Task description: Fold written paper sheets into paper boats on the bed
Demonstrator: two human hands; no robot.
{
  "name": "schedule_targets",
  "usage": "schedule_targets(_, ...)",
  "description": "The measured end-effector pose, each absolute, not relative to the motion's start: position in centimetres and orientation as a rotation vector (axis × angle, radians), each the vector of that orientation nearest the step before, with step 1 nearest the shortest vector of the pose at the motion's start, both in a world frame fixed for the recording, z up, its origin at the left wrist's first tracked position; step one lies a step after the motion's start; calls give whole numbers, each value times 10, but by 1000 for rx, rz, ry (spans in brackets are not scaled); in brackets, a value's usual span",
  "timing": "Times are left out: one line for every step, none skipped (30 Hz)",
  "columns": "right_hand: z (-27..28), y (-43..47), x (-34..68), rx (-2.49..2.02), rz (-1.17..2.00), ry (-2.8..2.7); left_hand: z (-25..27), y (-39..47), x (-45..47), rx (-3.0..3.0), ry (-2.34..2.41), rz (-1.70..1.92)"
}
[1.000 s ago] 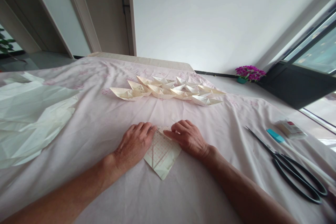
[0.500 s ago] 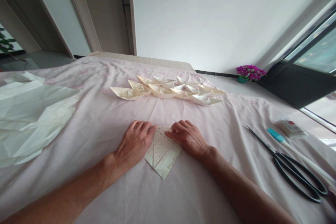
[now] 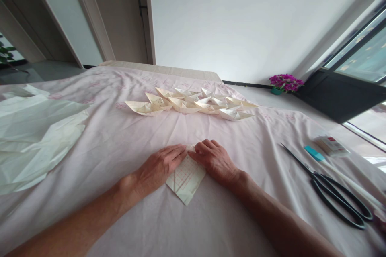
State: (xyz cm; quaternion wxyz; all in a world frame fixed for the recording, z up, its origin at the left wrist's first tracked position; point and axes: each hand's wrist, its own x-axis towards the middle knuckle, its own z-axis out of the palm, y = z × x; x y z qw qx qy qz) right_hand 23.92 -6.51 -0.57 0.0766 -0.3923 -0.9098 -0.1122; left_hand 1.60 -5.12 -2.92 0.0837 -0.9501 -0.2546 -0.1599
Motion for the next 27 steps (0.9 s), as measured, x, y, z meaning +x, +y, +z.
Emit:
schedule_targets(-5,-66,239,-1186,-319,-2730,-29,-51,16,-2848,-770,-481)
schedule_targets(-4,-68,238,-1199,-294,-2734,-28,-52,17,-2857,-790,-488)
schedule_targets(-3,-70,239,-1211,-261,-2738,-27,-53,17,-2868,-814,-493)
schedule_targets(-3,-73,239,-1224,-222,-2741,-25,-55,18,-2881,-845,-493)
schedule_targets(-2,-76,240,-1240,-178,-2742,-24,-56,19,-2897,-876,-487)
schedule_targets(-1,-81,241,-1257,-131,-2741,-23,-58,20,-2912,-903,-479)
schedule_targets(-1,-85,242,-1275,-80,-2737,-21,-61,20,-2923,-927,-468)
schedule_targets(0,-89,244,-1297,-26,-2726,-20,-63,21,-2933,-946,-451)
schedule_targets(0,-93,245,-1322,25,-2706,-19,-64,22,-2940,-960,-431)
schedule_targets(0,-97,245,-1355,67,-2678,-19,-66,22,-2945,-968,-411)
schedule_targets(1,-99,245,-1393,90,-2645,-18,-67,23,-2947,-974,-394)
schedule_targets(1,-100,243,-1433,92,-2614,-18,-68,23,-2949,-975,-380)
schedule_targets(2,-99,241,-1470,73,-2593,-18,-69,23,-2950,-974,-370)
schedule_targets(3,-98,238,-1505,39,-2582,-18,-70,23,-2950,-972,-363)
schedule_targets(4,-96,234,-1533,-3,-2586,-18,-70,23,-2949,-970,-360)
schedule_targets(5,-94,230,-1556,-48,-2598,-18,-71,23,-2945,-969,-363)
schedule_targets(6,-91,226,-1575,-88,-2615,-18,-71,23,-2939,-970,-371)
schedule_targets(7,-89,223,-1594,-122,-2631,-19,-71,23,-2934,-968,-380)
schedule_targets(7,-87,221,-1621,-153,-2637,-19,-71,23,-2929,-964,-388)
schedule_targets(7,-86,220,-1654,-178,-2635,-20,-71,22,-2926,-958,-392)
schedule_targets(6,-85,220,-1691,-198,-2627,-20,-71,22,-2924,-954,-392)
schedule_targets(6,-86,222,-1729,-217,-2613,-21,-70,21,-2923,-952,-387)
schedule_targets(5,-87,225,-1765,-233,-2598,-21,-70,21,-2923,-954,-381)
schedule_targets(4,-88,228,-1797,-250,-2582,-21,-70,20,-2924,-959,-376)
schedule_targets(3,-90,233,-1823,-268,-2571,-21,-70,20,-2926,-965,-372)
schedule_targets(3,-92,238,-1841,-287,-2563,-20,-70,20,-2929,-974,-369)
schedule_targets(3,-93,243,-1859,-306,-2552,-19,-70,19,-2932,-984,-366)
